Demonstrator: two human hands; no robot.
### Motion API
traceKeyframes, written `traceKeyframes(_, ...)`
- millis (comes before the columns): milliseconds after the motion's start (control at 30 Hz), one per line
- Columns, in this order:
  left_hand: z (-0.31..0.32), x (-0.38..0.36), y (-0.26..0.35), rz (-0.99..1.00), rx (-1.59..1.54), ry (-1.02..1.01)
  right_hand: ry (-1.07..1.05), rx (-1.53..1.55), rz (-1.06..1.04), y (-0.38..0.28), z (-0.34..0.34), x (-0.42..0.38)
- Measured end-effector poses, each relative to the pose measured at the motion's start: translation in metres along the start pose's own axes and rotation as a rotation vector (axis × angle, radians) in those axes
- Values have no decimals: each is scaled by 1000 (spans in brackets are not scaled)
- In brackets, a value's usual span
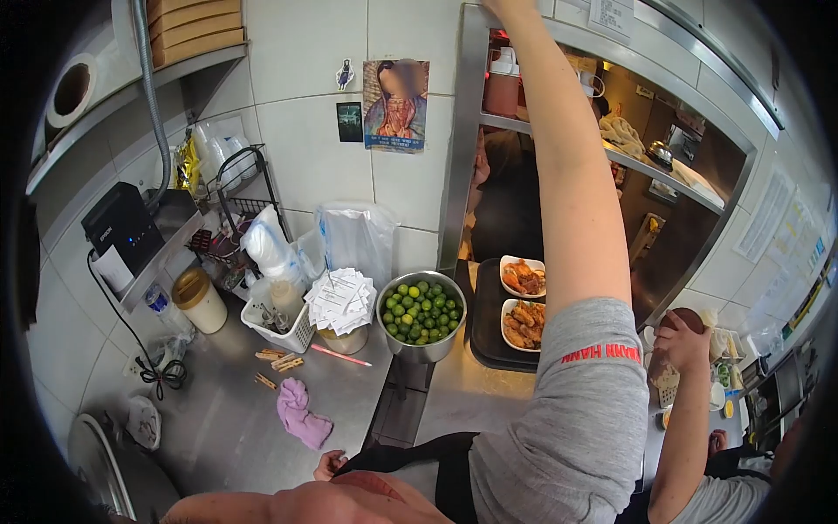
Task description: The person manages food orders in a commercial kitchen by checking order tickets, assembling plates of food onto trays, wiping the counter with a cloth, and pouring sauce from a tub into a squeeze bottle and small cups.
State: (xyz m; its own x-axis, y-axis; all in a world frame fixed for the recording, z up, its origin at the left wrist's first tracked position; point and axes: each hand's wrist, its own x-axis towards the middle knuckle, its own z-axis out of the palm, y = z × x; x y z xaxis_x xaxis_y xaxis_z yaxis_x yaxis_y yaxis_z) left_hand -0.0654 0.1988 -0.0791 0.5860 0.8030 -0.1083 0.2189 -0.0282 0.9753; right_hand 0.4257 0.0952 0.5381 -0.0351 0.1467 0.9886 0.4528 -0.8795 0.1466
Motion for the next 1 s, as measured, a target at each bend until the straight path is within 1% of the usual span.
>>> traceKeyframes(67, -1, 0, -2, -15, -20, -36, -158, -140, -40, 3, -10, -2)
traceKeyframes(167, 2, 2, -6, 40, -43, 0, -201, -63, -71, 10, -20, -1)
traceKeyframes(200, 1, 0, -3, 38, -41, 1, -202, -61, -70, 21, -17, -1)
traceKeyframes(267, 0, -1, 5, 21, 19, 8, -79, 29, -37, 53, -11, 0)
traceKeyframes(300, 1, -1, 6, 22, 14, 10, -75, 30, -41, 60, -14, -6)
traceKeyframes(367, 2, -1, 7, 20, -42, 10, 311, -415, -124, 76, -20, -22)
traceKeyframes(400, 4, 0, 4, 21, -47, 8, 314, -416, -128, 84, -22, -23)
traceKeyframes(467, 4, 1, -4, 74, 9, 38, 274, -465, -194, 93, -26, -25)
traceKeyframes(500, 4, 1, -7, 87, 16, 40, 272, -463, -196, 92, -28, -23)
traceKeyframes(567, 3, 2, -11, 81, 19, 40, 150, -305, -107, 88, -30, -16)
traceKeyframes(600, 3, 2, -12, 79, 22, 36, 148, -304, -105, 83, -28, -13)
traceKeyframes(667, 4, 2, -11, 72, 5, 39, -195, 14, 274, 68, -25, -4)
traceKeyframes(700, 4, 2, -11, 65, -15, 43, -77, 20, 225, 68, -18, -9)
traceKeyframes(733, 4, 3, -14, 66, -12, 44, -78, 22, 229, 68, -14, -14)
traceKeyframes(800, 4, 4, -20, 68, -13, 52, 381, -391, -135, 71, -7, -21)
traceKeyframes(833, 2, 3, -21, 66, -13, 55, 380, -388, -135, 75, -7, -23)
traceKeyframes(900, 4, 1, -9, 77, 1, 52, 392, -637, -272, 78, -18, -20)
traceKeyframes(933, 3, 1, -10, 73, 1, 53, 390, -634, -273, 81, -17, -14)
traceKeyframes(1000, 3, 2, -14, 61, -16, 40, 116, -323, -86, 85, -14, -2)
